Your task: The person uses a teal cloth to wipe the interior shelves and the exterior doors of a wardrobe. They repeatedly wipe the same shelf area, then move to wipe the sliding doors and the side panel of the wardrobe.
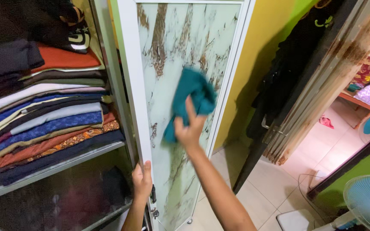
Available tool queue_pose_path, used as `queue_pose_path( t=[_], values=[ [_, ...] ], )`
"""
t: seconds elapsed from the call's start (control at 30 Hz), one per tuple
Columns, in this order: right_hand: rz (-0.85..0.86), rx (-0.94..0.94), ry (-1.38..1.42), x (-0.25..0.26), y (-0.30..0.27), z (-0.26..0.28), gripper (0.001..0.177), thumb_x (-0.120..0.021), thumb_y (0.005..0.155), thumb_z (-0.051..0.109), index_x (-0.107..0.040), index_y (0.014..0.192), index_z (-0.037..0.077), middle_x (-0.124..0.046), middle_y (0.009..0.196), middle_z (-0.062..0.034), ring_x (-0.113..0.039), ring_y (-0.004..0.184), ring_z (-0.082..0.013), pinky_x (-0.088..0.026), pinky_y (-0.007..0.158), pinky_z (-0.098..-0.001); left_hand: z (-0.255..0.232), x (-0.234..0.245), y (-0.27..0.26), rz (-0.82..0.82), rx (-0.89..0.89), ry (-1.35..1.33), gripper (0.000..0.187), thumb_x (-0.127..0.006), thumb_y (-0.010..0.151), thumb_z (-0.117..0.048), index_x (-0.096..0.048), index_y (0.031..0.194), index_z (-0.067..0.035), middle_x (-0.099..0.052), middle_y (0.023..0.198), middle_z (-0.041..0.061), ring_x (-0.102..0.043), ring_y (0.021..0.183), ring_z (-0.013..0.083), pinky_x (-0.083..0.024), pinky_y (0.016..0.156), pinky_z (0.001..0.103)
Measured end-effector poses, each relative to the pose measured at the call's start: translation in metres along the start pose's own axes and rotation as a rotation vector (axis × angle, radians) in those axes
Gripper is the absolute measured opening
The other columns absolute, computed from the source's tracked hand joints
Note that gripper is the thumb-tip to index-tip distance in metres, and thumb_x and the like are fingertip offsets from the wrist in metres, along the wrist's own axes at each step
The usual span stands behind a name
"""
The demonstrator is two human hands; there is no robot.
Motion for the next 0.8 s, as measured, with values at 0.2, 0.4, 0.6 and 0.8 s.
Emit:
queue_pose_path(
  t=[0.2,0.4,0.6,0.8],
  values=[
    [0.005,-0.129,-0.166,0.012,-0.160,-0.060,0.062,-0.070,0.074,0.009,-0.061,0.135,0.001,-0.051,0.143,-0.0298,-0.043,0.138,-0.0479,-0.028,0.122,-0.0541,-0.004,0.000,-0.001,0.013,-0.029,0.014,0.049,-0.052,0.106,-0.042,-0.066,0.122,0.002,-0.074,0.106,0.006,-0.065,0.098,0.0137,-0.052,0.089,0.032],
    [0.025,-0.281,-0.105,0.011,-0.184,-0.012,0.059,-0.069,0.084,0.008,-0.059,0.142,-0.002,-0.045,0.147,-0.0300,-0.043,0.138,-0.0469,-0.032,0.119,-0.0539,0.003,0.000,-0.007,0.010,-0.018,0.011,0.043,-0.053,0.108,-0.036,-0.067,0.121,0.003,-0.072,0.104,0.007,-0.061,0.097,0.0124,-0.052,0.089,0.032],
    [0.316,0.250,0.041,0.014,-0.102,0.004,0.041,-0.078,0.071,0.020,-0.074,0.111,0.010,-0.055,0.142,-0.0191,-0.052,0.126,-0.0415,-0.039,0.109,-0.0512,0.009,0.000,-0.019,0.120,-0.027,-0.234,0.038,-0.052,0.111,-0.030,-0.063,0.126,0.004,-0.067,0.112,0.002,-0.058,0.101,0.0097,-0.049,0.090,0.028],
    [-0.071,-0.131,-0.344,0.041,-0.078,-0.127,0.063,-0.069,0.086,0.012,-0.057,0.148,0.008,-0.043,0.146,-0.0381,-0.048,0.131,-0.0542,-0.036,0.115,-0.0543,0.001,0.000,-0.011,0.111,0.035,-0.212,0.042,-0.052,0.111,-0.031,-0.062,0.130,0.005,-0.067,0.113,0.001,-0.058,0.101,0.0097,-0.049,0.092,0.028]
  ],
)
Point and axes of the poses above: each hand's wrist, its own y-axis towards the middle knuckle, its own x-axis out of the back of the hand, z = x × y, the point moved 2 cm from there along y, towards the middle knuckle
